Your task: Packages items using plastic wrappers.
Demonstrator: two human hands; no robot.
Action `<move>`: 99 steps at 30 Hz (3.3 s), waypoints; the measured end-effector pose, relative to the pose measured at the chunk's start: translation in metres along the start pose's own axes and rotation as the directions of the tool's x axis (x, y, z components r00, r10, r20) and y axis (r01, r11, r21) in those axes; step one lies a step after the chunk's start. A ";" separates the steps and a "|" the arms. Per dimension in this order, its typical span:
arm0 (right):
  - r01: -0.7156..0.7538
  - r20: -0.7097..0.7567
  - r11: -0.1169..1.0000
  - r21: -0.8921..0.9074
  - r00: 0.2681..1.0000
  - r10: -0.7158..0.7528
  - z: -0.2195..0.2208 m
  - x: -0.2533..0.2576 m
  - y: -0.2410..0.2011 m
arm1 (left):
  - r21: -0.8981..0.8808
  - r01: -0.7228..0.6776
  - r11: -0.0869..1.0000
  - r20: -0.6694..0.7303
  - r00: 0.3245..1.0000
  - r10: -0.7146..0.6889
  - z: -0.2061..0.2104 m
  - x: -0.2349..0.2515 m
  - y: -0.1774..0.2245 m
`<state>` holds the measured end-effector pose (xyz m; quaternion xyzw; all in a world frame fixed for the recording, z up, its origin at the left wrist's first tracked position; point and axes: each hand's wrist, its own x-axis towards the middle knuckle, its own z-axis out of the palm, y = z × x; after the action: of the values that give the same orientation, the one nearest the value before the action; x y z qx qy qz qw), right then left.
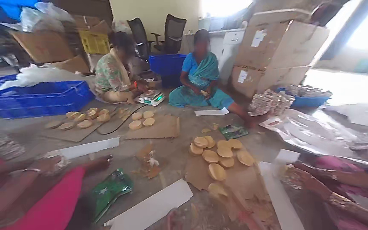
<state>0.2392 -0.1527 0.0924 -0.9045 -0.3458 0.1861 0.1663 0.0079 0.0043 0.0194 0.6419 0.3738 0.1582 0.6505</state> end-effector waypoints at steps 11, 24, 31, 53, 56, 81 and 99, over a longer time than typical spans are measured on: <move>0.538 0.029 0.718 0.442 0.792 -0.610 0.118 0.072 -0.125 | 0.752 -0.269 0.602 0.218 0.963 0.158 -0.078 0.054 0.047; -0.017 -0.237 0.999 0.048 0.971 0.028 0.157 0.063 -0.090 | 0.817 -0.186 0.547 0.174 0.982 0.075 -0.076 0.090 0.026; 0.050 -0.363 0.986 0.158 0.932 0.010 0.162 0.063 -0.095 | 0.819 -0.177 0.546 0.165 0.984 0.071 -0.075 0.086 0.029; 0.220 -0.482 0.872 0.437 0.876 0.021 0.163 0.064 -0.105 | 0.595 -0.242 0.767 0.189 0.969 0.159 -0.078 0.084 0.017; 0.187 -0.386 0.695 0.695 0.912 0.141 0.146 0.063 -0.123 | 0.559 -0.268 0.785 0.214 0.961 0.176 -0.077 0.086 0.014; 0.687 -0.292 0.618 0.381 0.724 -0.625 0.133 0.087 -0.128 | 0.484 -0.246 0.840 0.108 0.969 0.222 -0.078 0.090 0.008; 0.561 0.224 0.826 -0.060 0.814 -0.536 0.110 0.097 -0.154 | 0.497 -0.117 0.860 -0.064 0.983 0.171 -0.067 0.084 0.009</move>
<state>0.1703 0.0415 0.0408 -0.7515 -0.6176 0.1973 0.1218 0.0204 0.1110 0.0112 0.8028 0.3865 0.1402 0.4318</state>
